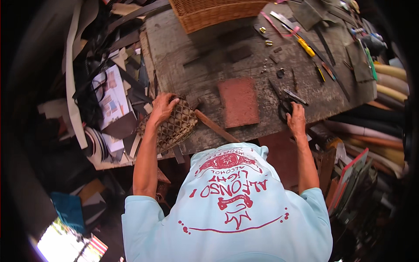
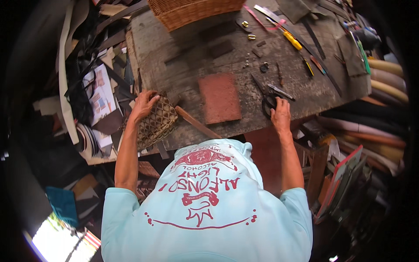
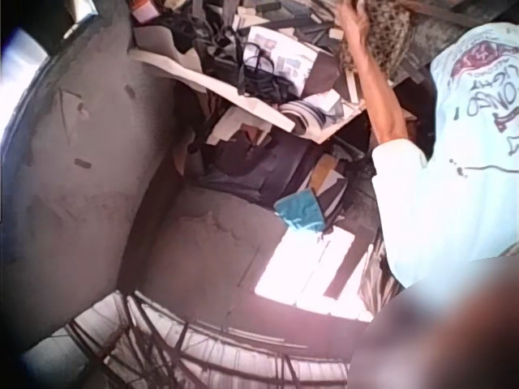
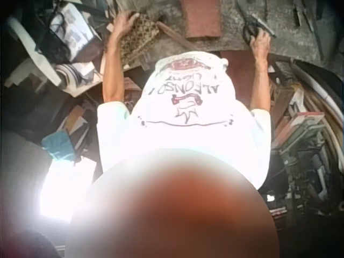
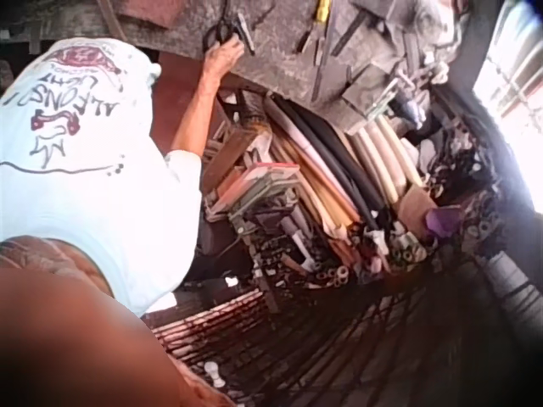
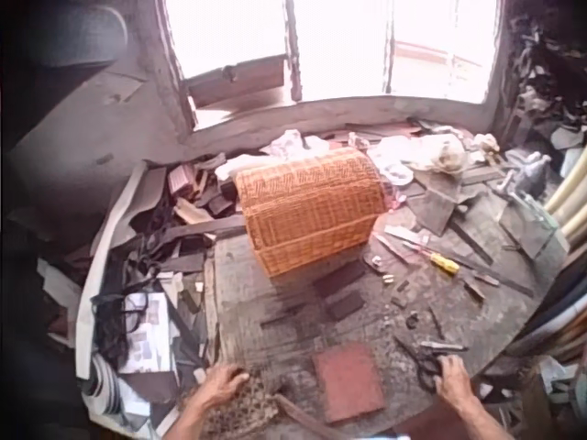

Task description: Repairing a patterned leather bag by attaching hardware using a hammer and cutting tools.

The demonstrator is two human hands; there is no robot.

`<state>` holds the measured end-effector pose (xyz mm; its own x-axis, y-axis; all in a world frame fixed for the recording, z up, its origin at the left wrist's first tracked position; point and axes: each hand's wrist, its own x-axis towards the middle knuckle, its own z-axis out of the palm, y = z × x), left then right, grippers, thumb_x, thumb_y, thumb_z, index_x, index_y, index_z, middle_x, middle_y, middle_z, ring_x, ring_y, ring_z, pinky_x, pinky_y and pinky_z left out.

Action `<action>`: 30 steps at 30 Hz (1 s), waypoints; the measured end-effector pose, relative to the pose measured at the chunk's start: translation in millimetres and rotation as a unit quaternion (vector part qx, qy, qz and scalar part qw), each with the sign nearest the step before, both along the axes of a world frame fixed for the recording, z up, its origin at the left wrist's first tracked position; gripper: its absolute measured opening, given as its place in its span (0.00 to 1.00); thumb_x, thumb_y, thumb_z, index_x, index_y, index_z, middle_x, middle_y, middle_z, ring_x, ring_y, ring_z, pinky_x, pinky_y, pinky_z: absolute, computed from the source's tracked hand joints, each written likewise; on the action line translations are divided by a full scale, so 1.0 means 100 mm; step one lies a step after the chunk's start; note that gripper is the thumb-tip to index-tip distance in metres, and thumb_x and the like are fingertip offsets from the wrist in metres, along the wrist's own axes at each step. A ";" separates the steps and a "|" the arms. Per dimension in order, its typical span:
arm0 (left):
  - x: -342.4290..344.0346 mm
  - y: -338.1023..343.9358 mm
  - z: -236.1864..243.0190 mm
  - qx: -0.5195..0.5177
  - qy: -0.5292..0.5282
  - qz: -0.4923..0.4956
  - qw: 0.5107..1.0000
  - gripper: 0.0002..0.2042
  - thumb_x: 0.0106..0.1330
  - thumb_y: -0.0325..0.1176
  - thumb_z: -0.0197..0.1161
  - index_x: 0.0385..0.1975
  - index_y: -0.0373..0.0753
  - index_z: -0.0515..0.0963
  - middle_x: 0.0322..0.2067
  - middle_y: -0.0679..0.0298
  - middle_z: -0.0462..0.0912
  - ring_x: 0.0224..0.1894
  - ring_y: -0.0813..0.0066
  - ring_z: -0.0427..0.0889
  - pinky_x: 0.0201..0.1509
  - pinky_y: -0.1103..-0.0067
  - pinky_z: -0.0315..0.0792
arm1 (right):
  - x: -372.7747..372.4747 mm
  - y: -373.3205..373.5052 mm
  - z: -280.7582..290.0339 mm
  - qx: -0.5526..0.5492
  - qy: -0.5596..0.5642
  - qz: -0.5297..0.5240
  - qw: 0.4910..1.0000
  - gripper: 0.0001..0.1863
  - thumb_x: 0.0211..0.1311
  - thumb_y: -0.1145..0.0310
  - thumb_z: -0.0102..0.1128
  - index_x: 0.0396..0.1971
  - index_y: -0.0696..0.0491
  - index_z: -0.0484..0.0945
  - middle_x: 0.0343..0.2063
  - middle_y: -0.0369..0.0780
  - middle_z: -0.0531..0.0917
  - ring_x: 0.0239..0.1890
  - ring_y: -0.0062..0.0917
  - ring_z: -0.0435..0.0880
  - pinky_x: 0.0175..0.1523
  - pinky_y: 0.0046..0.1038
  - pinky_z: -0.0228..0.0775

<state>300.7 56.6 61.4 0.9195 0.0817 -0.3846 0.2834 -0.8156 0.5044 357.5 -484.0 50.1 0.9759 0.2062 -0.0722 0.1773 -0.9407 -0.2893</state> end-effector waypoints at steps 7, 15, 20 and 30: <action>-0.43 -0.44 1.22 -0.086 0.077 0.041 0.992 0.17 0.66 0.39 0.64 0.51 0.38 0.80 0.36 0.56 0.72 0.40 0.58 0.75 0.47 0.68 0.70 | 0.35 -0.10 0.28 0.027 0.167 0.041 0.985 0.30 0.50 0.76 0.64 0.56 0.58 0.68 0.50 0.53 0.73 0.51 0.55 0.77 0.55 0.47 0.72; -0.90 -0.89 1.55 -0.044 0.058 -0.012 0.997 0.16 0.62 0.35 0.67 0.47 0.36 0.81 0.37 0.57 0.77 0.44 0.58 0.77 0.50 0.68 0.69 | 0.53 0.28 0.92 0.054 0.279 -0.021 0.958 0.22 0.51 0.67 0.71 0.42 0.61 0.73 0.31 0.48 0.83 0.35 0.35 0.84 0.42 0.33 0.74; -1.12 -0.91 1.57 -0.093 -0.012 0.059 0.994 0.13 0.59 0.28 0.68 0.42 0.31 0.79 0.34 0.56 0.78 0.40 0.58 0.78 0.46 0.70 0.71 | 0.18 0.74 1.26 0.286 0.504 0.157 0.800 0.35 0.43 0.50 0.79 0.44 0.60 0.73 0.32 0.37 0.77 0.38 0.21 0.74 0.44 0.28 0.69; -1.40 -0.82 1.33 -0.203 -0.089 0.206 0.953 0.14 0.55 0.23 0.70 0.40 0.31 0.77 0.33 0.58 0.79 0.36 0.65 0.79 0.43 0.75 0.72 | -0.27 1.46 1.14 0.337 0.737 0.163 0.563 0.34 0.50 0.39 0.71 0.40 0.56 0.75 0.29 0.33 0.75 0.34 0.16 0.74 0.37 0.22 0.67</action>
